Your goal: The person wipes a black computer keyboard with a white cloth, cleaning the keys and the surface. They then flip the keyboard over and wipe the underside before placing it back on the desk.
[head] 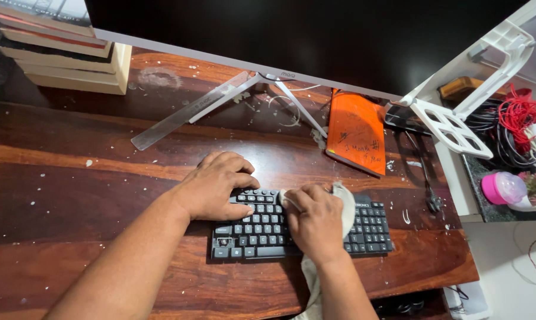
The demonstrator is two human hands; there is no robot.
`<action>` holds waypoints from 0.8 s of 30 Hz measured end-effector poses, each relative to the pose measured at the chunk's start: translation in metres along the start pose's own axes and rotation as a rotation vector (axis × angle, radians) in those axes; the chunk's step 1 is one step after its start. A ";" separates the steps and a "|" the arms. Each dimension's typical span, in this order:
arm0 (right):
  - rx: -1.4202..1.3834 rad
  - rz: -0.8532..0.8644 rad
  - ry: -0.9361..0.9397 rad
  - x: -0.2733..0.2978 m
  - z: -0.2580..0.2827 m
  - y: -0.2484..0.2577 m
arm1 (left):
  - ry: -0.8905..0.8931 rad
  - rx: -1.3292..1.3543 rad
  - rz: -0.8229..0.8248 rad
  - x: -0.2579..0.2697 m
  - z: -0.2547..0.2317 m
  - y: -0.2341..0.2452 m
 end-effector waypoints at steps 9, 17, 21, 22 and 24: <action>-0.027 0.032 -0.014 0.000 -0.021 0.013 | 0.003 -0.005 0.011 -0.001 -0.001 0.001; 0.060 0.015 -0.142 0.009 -0.058 0.029 | -0.002 -0.012 0.017 -0.001 -0.002 0.001; 0.105 -0.011 -0.191 0.018 -0.073 0.024 | 0.011 -0.021 0.028 -0.001 -0.001 0.000; 0.110 -0.022 -0.208 0.020 -0.078 0.023 | 0.009 -0.021 0.028 -0.001 -0.001 0.000; 0.168 -0.030 -0.220 0.023 -0.087 0.024 | 0.011 -0.023 0.029 -0.002 0.000 0.000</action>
Point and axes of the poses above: each hand's wrist, its own x-axis away from the middle knuckle, its own y-axis out of the back of the hand, z = x × y, the point moved 6 cm from there along -x, towards the middle knuckle, and after that the axes turned 10 degrees about -z, right-handed, at the moved point
